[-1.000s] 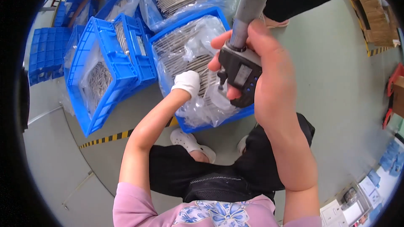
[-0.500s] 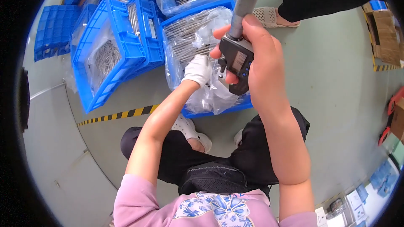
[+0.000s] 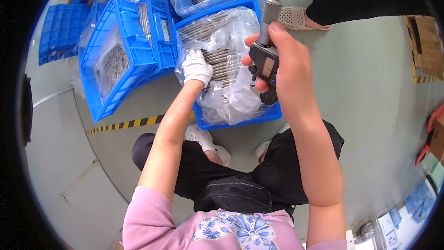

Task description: Measuring the thickness of metal rods with a digital micrometer.

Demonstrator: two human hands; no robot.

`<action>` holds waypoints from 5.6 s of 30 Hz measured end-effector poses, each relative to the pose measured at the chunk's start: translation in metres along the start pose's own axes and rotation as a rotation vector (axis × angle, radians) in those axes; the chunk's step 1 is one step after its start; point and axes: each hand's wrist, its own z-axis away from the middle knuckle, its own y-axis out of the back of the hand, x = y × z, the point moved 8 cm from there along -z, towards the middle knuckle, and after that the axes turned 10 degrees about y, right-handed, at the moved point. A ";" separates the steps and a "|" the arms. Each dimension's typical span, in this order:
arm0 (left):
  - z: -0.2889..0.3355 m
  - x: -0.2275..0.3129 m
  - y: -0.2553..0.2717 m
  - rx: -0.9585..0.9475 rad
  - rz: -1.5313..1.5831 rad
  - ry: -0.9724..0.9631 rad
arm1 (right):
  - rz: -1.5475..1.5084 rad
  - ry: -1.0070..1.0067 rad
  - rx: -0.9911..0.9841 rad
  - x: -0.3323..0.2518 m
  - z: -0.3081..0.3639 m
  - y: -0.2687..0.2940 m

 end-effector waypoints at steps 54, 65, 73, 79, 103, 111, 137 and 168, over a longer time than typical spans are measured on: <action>0.006 0.051 0.003 0.297 0.077 -0.344 | 0.174 -0.075 -0.165 0.043 -0.004 -0.060; 0.017 0.001 0.019 -0.134 0.221 -0.296 | 0.084 -0.109 -0.199 0.044 -0.008 -0.074; 0.012 0.001 0.030 -0.125 0.115 -0.143 | 0.099 -0.139 -0.222 0.050 -0.011 -0.078; -0.003 0.030 -0.005 -0.071 0.449 -0.078 | 0.115 -0.160 -0.204 0.054 -0.016 -0.072; 0.060 -0.146 0.204 0.119 1.901 0.169 | 0.059 -0.395 -0.681 0.050 0.022 -0.134; 0.049 -0.146 0.206 -0.075 1.819 0.213 | 0.347 -0.282 -0.431 0.045 0.009 -0.113; 0.116 -0.031 0.211 -0.805 1.973 -0.023 | -0.567 -0.149 -0.556 -0.012 0.025 -0.126; 0.117 -0.024 0.203 -0.851 1.925 -0.075 | -0.696 -0.224 -0.497 -0.006 0.020 -0.125</action>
